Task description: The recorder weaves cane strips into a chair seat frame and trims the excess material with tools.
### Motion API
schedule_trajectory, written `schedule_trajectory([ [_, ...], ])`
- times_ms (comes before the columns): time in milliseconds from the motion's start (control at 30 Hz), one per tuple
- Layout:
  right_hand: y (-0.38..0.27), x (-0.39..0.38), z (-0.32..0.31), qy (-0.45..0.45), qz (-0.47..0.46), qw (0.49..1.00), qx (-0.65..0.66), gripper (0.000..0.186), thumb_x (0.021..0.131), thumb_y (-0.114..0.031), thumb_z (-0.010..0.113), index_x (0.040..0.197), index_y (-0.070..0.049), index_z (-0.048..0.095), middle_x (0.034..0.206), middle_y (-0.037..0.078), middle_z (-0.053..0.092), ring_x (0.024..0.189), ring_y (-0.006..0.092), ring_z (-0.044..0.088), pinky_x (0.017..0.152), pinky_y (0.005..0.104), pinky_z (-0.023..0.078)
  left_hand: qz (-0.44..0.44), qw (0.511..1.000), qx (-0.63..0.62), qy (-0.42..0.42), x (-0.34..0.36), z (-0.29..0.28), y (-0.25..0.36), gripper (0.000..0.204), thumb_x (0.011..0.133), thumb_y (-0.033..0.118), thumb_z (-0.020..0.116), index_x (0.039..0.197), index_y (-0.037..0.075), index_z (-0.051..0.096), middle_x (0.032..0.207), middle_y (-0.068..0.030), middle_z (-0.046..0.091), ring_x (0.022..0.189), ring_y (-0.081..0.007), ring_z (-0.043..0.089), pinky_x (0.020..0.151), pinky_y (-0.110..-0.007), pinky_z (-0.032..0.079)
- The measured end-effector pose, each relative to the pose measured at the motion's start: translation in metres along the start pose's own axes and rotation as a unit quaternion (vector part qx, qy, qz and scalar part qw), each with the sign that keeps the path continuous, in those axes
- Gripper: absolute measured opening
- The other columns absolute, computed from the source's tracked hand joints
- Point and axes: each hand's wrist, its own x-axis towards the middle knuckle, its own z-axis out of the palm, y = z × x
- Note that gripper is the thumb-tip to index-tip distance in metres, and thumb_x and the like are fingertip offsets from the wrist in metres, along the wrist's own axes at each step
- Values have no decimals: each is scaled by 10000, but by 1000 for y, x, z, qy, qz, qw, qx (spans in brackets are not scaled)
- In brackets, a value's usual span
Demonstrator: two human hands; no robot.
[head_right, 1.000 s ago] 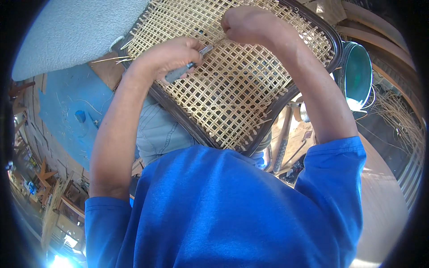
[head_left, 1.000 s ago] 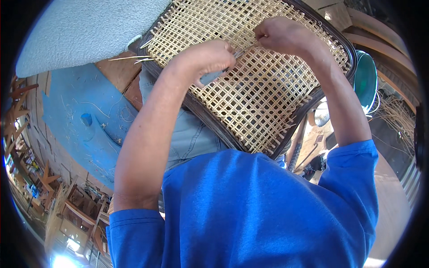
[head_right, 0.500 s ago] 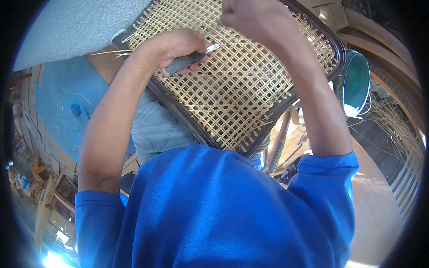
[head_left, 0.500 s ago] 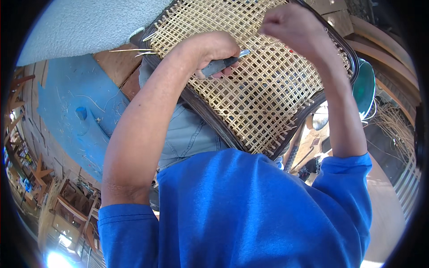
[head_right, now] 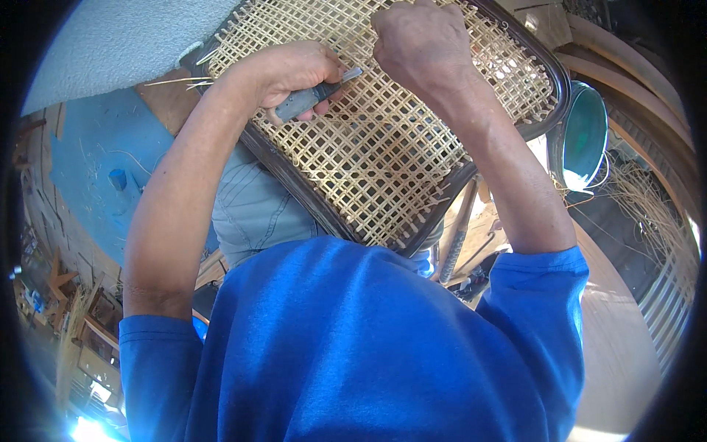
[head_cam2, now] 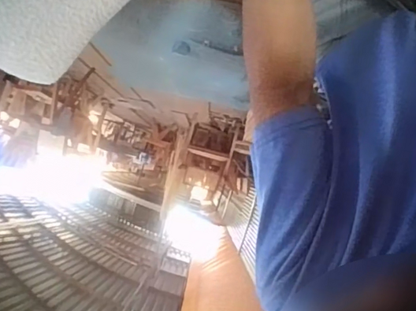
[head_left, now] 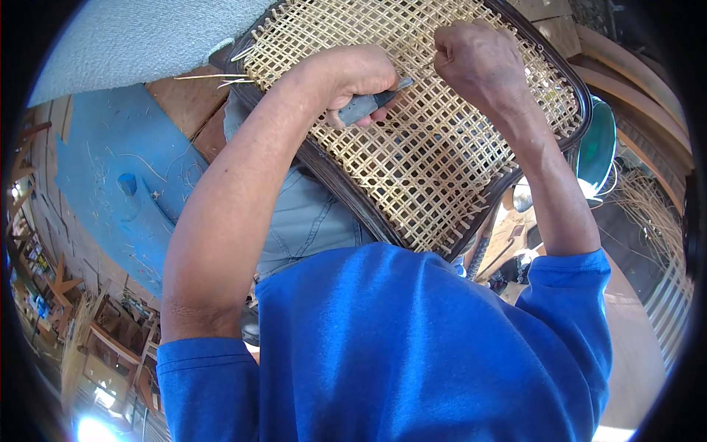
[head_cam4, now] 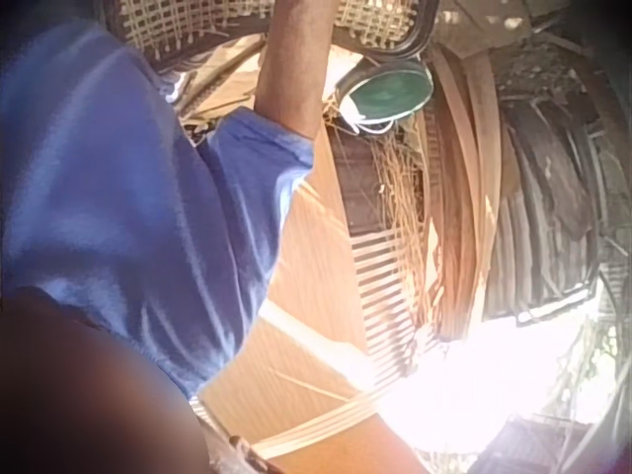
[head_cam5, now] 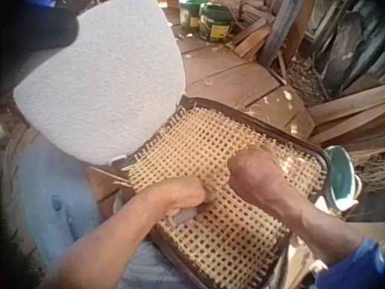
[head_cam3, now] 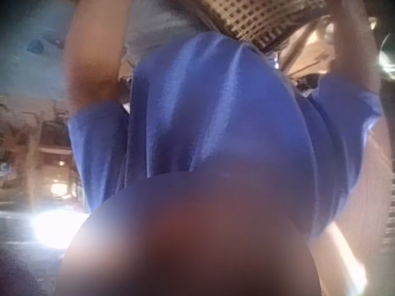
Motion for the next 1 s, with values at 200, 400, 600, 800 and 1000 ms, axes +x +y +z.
schedule_trajectory([
  [200, 7, 4, 2, -158, 133, 969, 135, 141, 887, -179, 637, 818, -67, 687, 763, 82, 682, 729, 236, 670, 758, 431, 541, 1, 999, -13, 39, -11, 5, 4, 235, 951, 160, 495, 942, -18, 649, 635, -76, 593, 464, -120, 562, 320, -219, 420],
  [400, 9, 9, 10, -161, 25, 983, 79, 201, 919, -271, 672, 873, -79, 709, 787, 90, 700, 748, 240, 692, 769, 423, 553, 63, 982, 128, 126, -4, 13, 14, 343, 952, 282, 547, 859, -8, 705, 628, -92, 644, 499, -171, 604, 563, -382, 556],
  [600, -9, 7, 0, -164, 21, 984, 68, 258, 904, -280, 701, 1078, -89, 698, 956, 136, 719, 897, 300, 692, 881, 450, 539, 138, 863, 422, 243, -33, 6, 5, 374, 895, 322, 585, 828, -26, 706, 715, -193, 649, 675, -350, 647, 689, -445, 524],
  [800, -47, 22, -9, -194, -63, 875, 439, 391, 1022, -410, 545, 1065, -53, 696, 806, 81, 654, 724, 184, 605, 677, 370, 503, 120, 927, 268, 235, -92, -44, -45, 349, 974, 311, 580, 748, 48, 542, 657, 3, 541, 590, -62, 509, 505, -282, 401],
  [1000, -7, 11, 18, -150, 61, 963, 217, 266, 1013, -280, 564, 914, -60, 675, 639, 50, 585, 546, 139, 539, 525, 350, 449, 205, 873, 367, 247, -24, -12, -32, 276, 958, 244, 539, 926, -1, 662, 762, -164, 660, 631, -286, 634, 596, -441, 500],
])
